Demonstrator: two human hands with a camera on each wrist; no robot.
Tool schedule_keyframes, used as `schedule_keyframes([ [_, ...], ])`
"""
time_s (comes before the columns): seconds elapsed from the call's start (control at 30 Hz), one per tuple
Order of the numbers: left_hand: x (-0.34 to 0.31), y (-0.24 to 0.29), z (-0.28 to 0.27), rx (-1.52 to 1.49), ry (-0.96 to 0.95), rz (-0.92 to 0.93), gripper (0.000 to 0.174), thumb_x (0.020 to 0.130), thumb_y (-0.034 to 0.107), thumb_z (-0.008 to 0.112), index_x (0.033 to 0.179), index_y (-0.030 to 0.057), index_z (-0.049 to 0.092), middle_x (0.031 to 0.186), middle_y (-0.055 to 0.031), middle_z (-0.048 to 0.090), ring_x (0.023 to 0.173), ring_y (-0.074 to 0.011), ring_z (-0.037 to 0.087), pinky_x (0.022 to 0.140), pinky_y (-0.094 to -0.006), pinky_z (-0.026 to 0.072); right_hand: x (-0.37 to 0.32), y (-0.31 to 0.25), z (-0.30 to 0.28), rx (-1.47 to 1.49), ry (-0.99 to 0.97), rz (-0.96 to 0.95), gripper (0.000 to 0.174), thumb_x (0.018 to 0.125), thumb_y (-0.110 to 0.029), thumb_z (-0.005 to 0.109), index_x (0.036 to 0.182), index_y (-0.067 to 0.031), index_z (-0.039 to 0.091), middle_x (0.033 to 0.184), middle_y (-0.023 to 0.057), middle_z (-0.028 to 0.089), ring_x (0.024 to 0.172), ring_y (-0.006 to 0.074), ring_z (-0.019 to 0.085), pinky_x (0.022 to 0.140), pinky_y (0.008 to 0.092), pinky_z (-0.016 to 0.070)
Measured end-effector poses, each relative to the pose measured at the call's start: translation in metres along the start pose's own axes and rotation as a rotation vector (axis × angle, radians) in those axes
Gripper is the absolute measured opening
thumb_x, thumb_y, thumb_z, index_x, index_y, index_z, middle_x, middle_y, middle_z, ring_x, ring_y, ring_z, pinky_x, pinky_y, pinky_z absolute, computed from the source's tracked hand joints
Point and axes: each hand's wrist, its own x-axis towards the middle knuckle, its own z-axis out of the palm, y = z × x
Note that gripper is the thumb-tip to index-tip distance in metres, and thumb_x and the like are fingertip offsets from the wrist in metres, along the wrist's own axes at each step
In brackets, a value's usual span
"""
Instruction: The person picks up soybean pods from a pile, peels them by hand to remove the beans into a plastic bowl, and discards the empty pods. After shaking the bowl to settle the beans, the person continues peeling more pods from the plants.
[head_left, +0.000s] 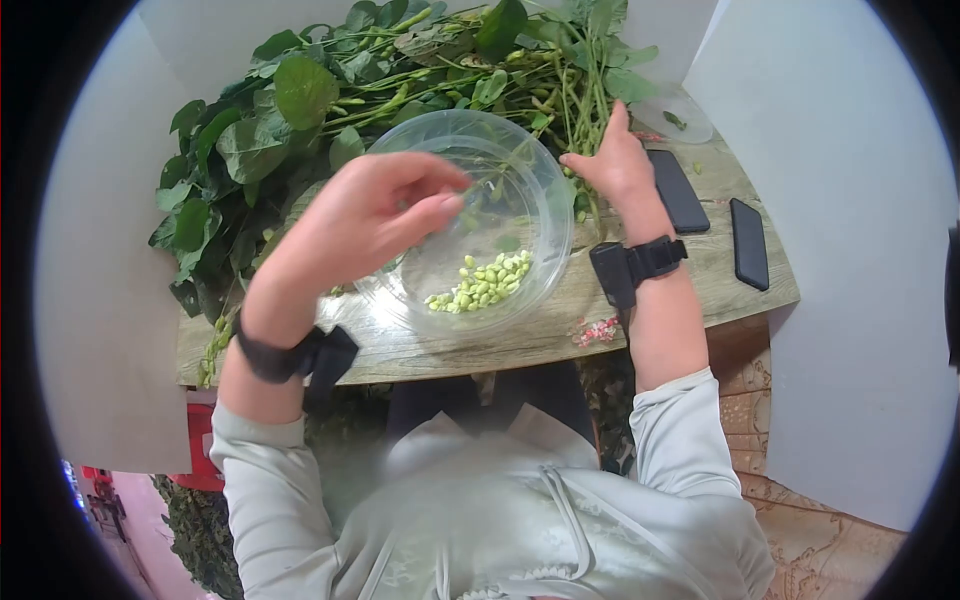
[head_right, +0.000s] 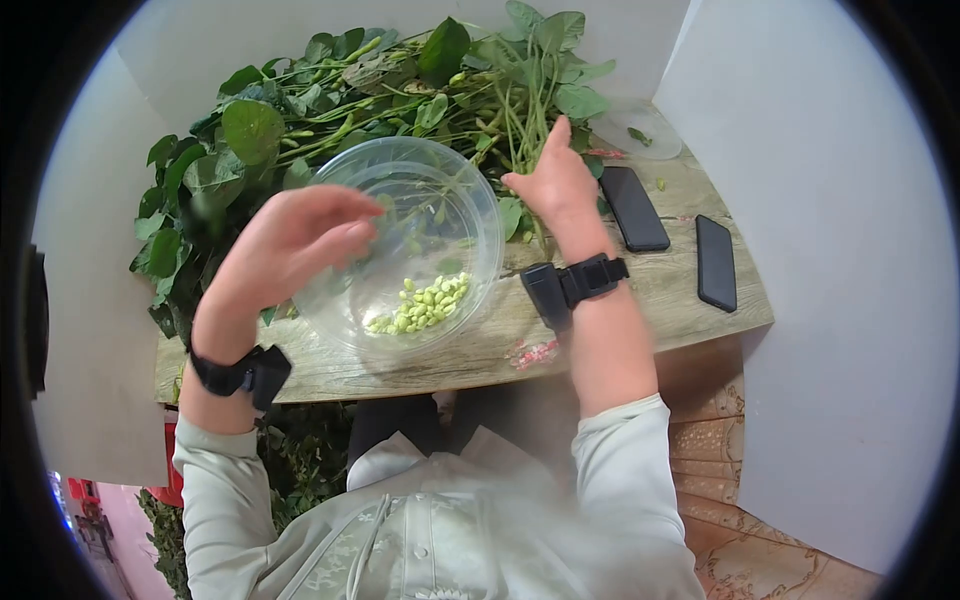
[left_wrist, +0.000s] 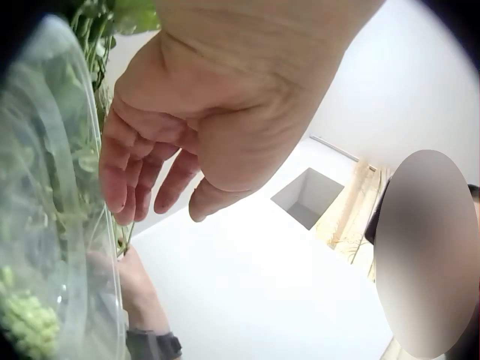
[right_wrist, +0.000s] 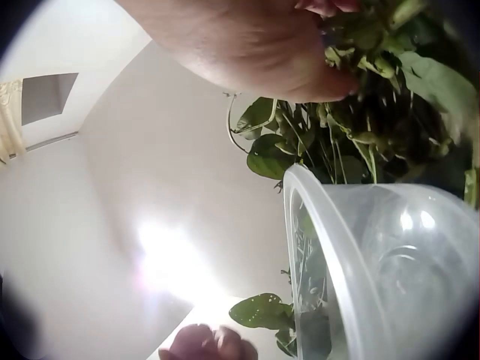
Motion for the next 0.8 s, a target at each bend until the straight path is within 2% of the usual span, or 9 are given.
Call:
schedule_keyframes([
  [0.07,0.029,0.002,0.019,-0.174,0.026,-0.020,0.028,0.095,0.017,0.065,0.116,-0.0020,0.065,0.098,-0.0047,0.070,0.086,-0.0092,0.064,0.074,-0.0258,0.0524,0.010,0.014,0.023,0.193,0.114,-0.135,0.095,0.076,-0.026,0.078,0.145,0.0076,0.022,0.105,0.0268,0.067,0.100,0.0403,0.066,0.084,0.0452,0.0548],
  [0.1,0.040,0.001,0.025,-0.178,0.027,-0.012,0.028,0.095,0.017,0.065,0.116,-0.0020,0.065,0.098,-0.0047,0.070,0.086,-0.0092,0.064,0.074,-0.0258,0.0524,0.008,0.012,0.022,0.255,0.169,-0.141,0.077,0.079,-0.018,0.069,0.142,0.0071,0.031,0.100,0.0256,0.068,0.094,0.0420,0.066,0.081,0.0469,0.0543],
  [0.2,0.061,-0.001,0.034,-0.052,0.075,0.096,0.030,0.095,0.016,0.064,0.119,-0.0023,0.063,0.099,-0.0060,0.069,0.089,-0.0092,0.062,0.073,-0.0269,0.0517,0.011,0.012,0.013,0.457,0.232,-0.152,0.061,0.083,-0.016,0.064,0.134,0.0073,0.041,0.091,0.0249,0.068,0.087,0.0419,0.067,0.078,0.0484,0.0530],
  [0.23,0.065,0.000,0.035,0.007,0.116,0.110,0.032,0.095,0.015,0.064,0.122,-0.0021,0.062,0.100,-0.0068,0.069,0.088,-0.0097,0.061,0.072,-0.0277,0.0514,0.008,0.009,0.010,0.510,0.324,-0.208,0.044,0.086,-0.011,0.057,0.125,0.0074,0.049,0.082,0.0239,0.067,0.078,0.0406,0.066,0.072,0.0479,0.0512],
  [0.33,0.081,-0.004,0.037,0.099,0.195,0.132,0.035,0.094,0.015,0.064,0.126,-0.0012,0.060,0.103,-0.0079,0.069,0.083,-0.0112,0.060,0.071,-0.0286,0.0512,0.001,0.003,-0.006,0.616,0.393,-0.252,0.037,0.088,-0.007,0.053,0.121,0.0075,0.052,0.077,0.0225,0.065,0.070,0.0392,0.063,0.066,0.0456,0.0492],
  [0.37,0.088,-0.006,0.038,0.127,0.230,0.144,0.037,0.094,0.016,0.064,0.127,-0.0006,0.059,0.105,-0.0084,0.069,0.081,-0.0120,0.059,0.071,-0.0286,0.0511,0.002,0.004,-0.006,0.646,0.383,-0.217,0.030,0.091,-0.006,0.051,0.118,0.0063,0.056,0.072,0.0159,0.064,0.062,0.0282,0.061,0.061,0.0388,0.0474],
  [0.57,0.130,-0.010,0.048,0.159,0.296,0.202,0.041,0.094,0.013,0.063,0.131,-0.0005,0.056,0.118,-0.0150,0.063,0.086,-0.0177,0.061,0.078,-0.0318,0.0521,-0.001,-0.001,-0.015,1.016,0.317,-0.255,0.034,0.092,-0.014,0.068,0.118,0.0054,0.057,0.084,0.0057,0.064,0.072,0.0079,0.057,0.063,0.0260,0.0470],
  [0.67,0.152,-0.017,0.051,0.213,0.296,0.279,0.040,0.094,0.013,0.060,0.131,-0.0005,0.056,0.127,-0.0204,0.055,0.101,-0.0280,0.062,0.088,-0.0364,0.0511,-0.002,0.000,-0.018,1.089,0.265,-0.225,0.043,0.088,-0.014,0.075,0.119,0.0087,0.056,0.094,0.0093,0.067,0.080,0.0099,0.060,0.069,0.0249,0.0498],
  [0.8,0.163,-0.005,0.047,0.334,0.206,0.261,0.032,0.093,0.015,0.057,0.122,0.0000,0.061,0.113,-0.0228,0.064,0.104,-0.0368,0.063,0.087,-0.0421,0.0512,-0.012,-0.008,-0.030,1.092,0.193,-0.159,0.048,0.086,-0.015,0.077,0.120,0.0113,0.055,0.102,0.0122,0.067,0.089,0.0124,0.062,0.075,0.0263,0.0518],
])
